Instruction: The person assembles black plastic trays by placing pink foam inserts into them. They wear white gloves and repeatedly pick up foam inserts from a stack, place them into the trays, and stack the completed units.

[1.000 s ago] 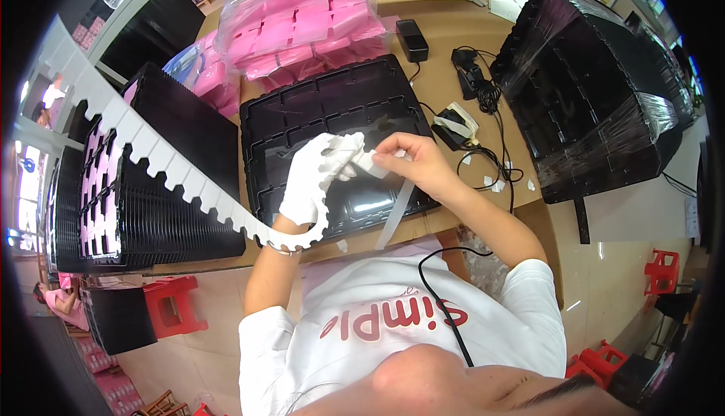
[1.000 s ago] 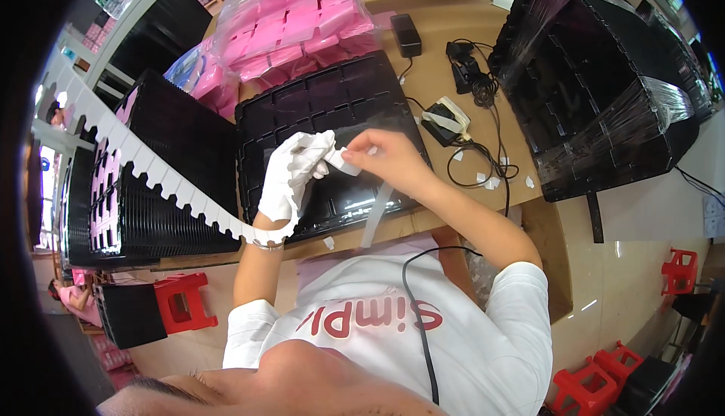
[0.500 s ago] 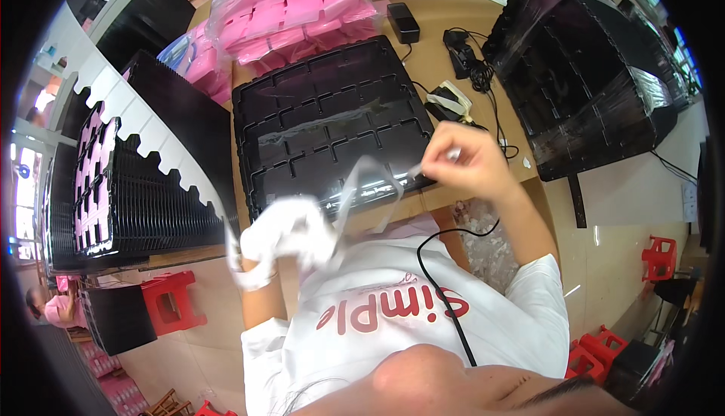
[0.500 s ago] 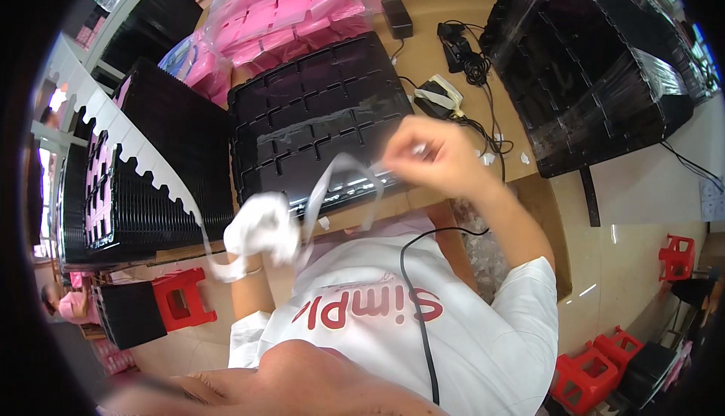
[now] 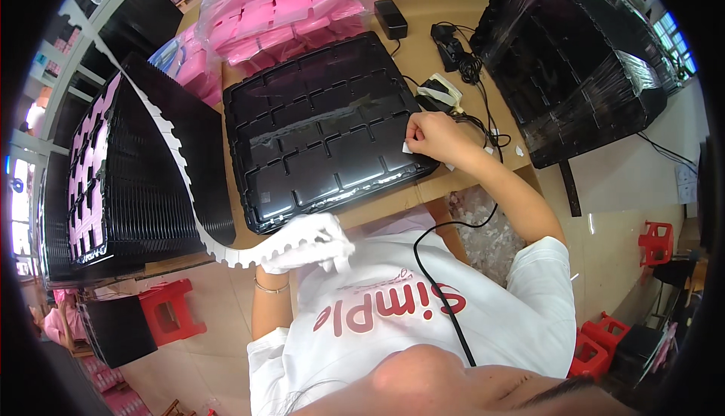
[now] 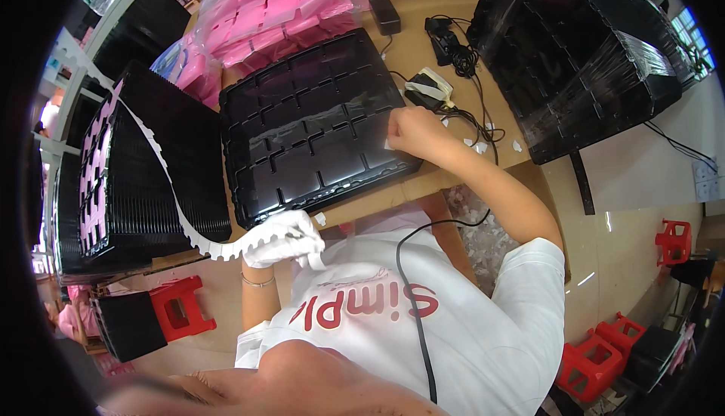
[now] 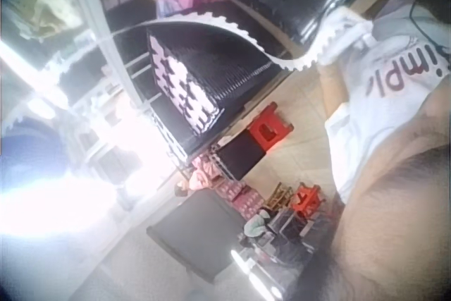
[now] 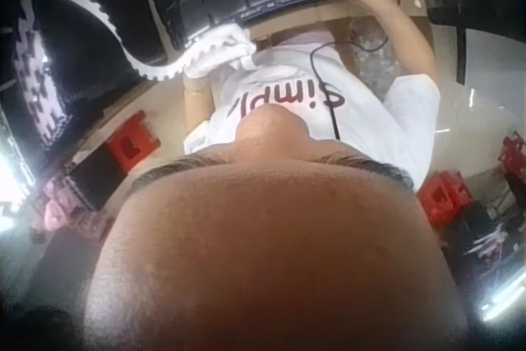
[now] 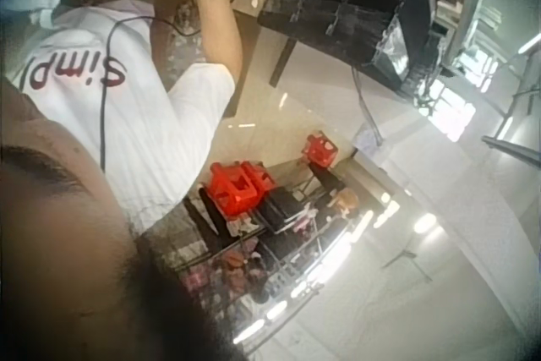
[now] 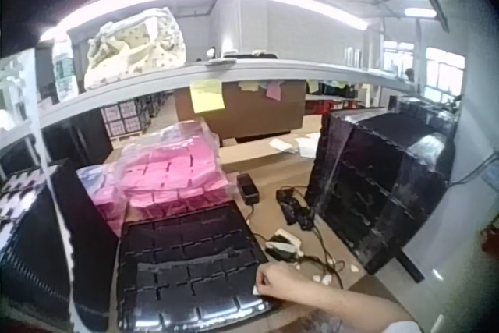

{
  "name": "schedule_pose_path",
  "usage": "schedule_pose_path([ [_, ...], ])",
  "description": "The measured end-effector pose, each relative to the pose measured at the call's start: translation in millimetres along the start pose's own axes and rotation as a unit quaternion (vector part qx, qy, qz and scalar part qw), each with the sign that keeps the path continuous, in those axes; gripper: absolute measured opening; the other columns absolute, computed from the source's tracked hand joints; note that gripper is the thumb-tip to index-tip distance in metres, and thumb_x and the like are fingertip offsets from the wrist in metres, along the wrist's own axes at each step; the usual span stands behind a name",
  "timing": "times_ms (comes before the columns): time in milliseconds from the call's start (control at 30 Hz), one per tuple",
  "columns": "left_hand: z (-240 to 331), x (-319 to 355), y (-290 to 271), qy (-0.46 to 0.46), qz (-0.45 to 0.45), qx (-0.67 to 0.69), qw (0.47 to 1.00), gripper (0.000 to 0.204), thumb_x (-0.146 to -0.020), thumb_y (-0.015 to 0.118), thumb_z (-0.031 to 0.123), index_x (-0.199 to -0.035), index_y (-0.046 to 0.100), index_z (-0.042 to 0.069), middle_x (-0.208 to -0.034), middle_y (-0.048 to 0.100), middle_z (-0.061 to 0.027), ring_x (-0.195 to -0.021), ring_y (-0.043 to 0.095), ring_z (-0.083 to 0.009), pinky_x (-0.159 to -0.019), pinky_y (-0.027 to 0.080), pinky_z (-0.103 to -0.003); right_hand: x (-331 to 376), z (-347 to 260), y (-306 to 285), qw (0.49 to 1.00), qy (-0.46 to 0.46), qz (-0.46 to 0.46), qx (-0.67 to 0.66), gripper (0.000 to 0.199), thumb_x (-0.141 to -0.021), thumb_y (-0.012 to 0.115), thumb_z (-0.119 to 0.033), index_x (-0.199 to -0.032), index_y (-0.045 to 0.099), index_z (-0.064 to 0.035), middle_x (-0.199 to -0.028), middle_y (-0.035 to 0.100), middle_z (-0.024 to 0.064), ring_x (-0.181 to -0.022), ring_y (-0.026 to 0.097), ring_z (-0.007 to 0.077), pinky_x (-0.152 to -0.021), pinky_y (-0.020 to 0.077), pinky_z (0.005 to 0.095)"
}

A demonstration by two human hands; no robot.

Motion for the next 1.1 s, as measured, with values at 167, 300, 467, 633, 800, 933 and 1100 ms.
schedule_pose_path([
  [167,7,-7,2,0.003,0.203,-0.012,0.979,0.017,-0.087,0.072,0.015,-0.086,0.061,0.003,-0.075,0.066,-0.0051,-0.057,0.056,-0.0062,-0.050,0.043,-0.020,1,1,2,1.000,0.022,0.008,-0.006,0.017,-0.070,0.069,-0.018,-0.077,0.067,-0.0034,-0.078,0.067,0.0137,-0.078,0.066,0.0316,-0.071,0.0516,0.0411],
  [300,6,-19,-2,-0.017,0.328,-0.063,0.942,0.020,-0.088,0.072,0.020,-0.087,0.060,0.004,-0.071,0.064,-0.0023,-0.057,0.054,-0.0047,-0.054,0.041,-0.017,16,-2,6,0.995,-0.080,0.019,-0.061,0.012,-0.074,0.072,-0.012,-0.074,0.064,-0.0030,-0.067,0.058,0.0047,-0.061,0.056,0.0152,-0.057,0.0436,0.0292],
  [467,-2,-10,-8,-0.008,0.253,-0.153,0.955,0.021,-0.088,0.072,0.019,-0.089,0.060,0.001,-0.081,0.069,-0.0060,-0.068,0.062,-0.0082,-0.060,0.048,-0.021,97,12,-27,0.955,-0.023,0.025,-0.295,0.010,-0.078,0.070,-0.009,-0.080,0.060,-0.0057,-0.077,0.056,-0.0014,-0.071,0.053,0.0072,-0.063,0.0431,0.0242],
  [633,-21,6,4,-0.130,0.155,0.226,0.953,0.015,-0.088,0.059,0.005,-0.100,0.063,-0.003,-0.097,0.068,-0.0133,-0.091,0.067,-0.0170,-0.075,0.053,-0.025,228,125,-2,0.855,0.235,0.246,-0.391,0.006,-0.083,0.061,-0.003,-0.085,0.057,-0.0071,-0.082,0.057,-0.0024,-0.075,0.054,0.0075,-0.067,0.0426,0.0221],
  [800,-45,9,8,0.068,0.110,-0.394,0.910,0.017,-0.088,0.062,0.017,-0.092,0.070,0.002,-0.087,0.070,-0.0144,-0.075,0.066,-0.0273,-0.070,0.053,-0.034,327,232,95,0.809,0.455,0.230,0.293,0.032,-0.081,0.065,-0.014,-0.112,0.057,-0.0055,-0.101,0.067,0.0163,-0.095,0.065,0.0310,-0.082,0.0501,0.0439],
  [933,-26,48,13,-0.069,0.151,-0.523,0.836,0.042,-0.086,0.064,0.041,-0.109,0.068,0.006,-0.100,0.070,-0.0160,-0.098,0.066,-0.0321,-0.086,0.052,-0.041,344,269,120,0.765,0.373,0.236,0.468,0.033,-0.085,0.061,-0.014,-0.117,0.059,-0.0047,-0.106,0.067,0.0202,-0.097,0.065,0.0357,-0.082,0.0502,0.0474],
  [1100,-14,97,-13,-0.042,0.364,-0.406,0.837,0.031,-0.090,0.065,0.033,-0.092,0.069,0.003,-0.082,0.068,-0.0120,-0.066,0.064,-0.0214,-0.063,0.050,-0.033,225,112,-10,0.921,0.308,0.216,0.100,0.013,-0.086,0.062,-0.009,-0.095,0.066,0.0001,-0.096,0.069,0.0143,-0.083,0.067,0.0286,-0.071,0.0514,0.0377],
])
Point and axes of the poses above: each hand's wrist, its own x-axis away from the middle knuckle, its own y-axis out of the palm, z = x × y, the point moved 2 cm from there along -x, towards the middle knuckle
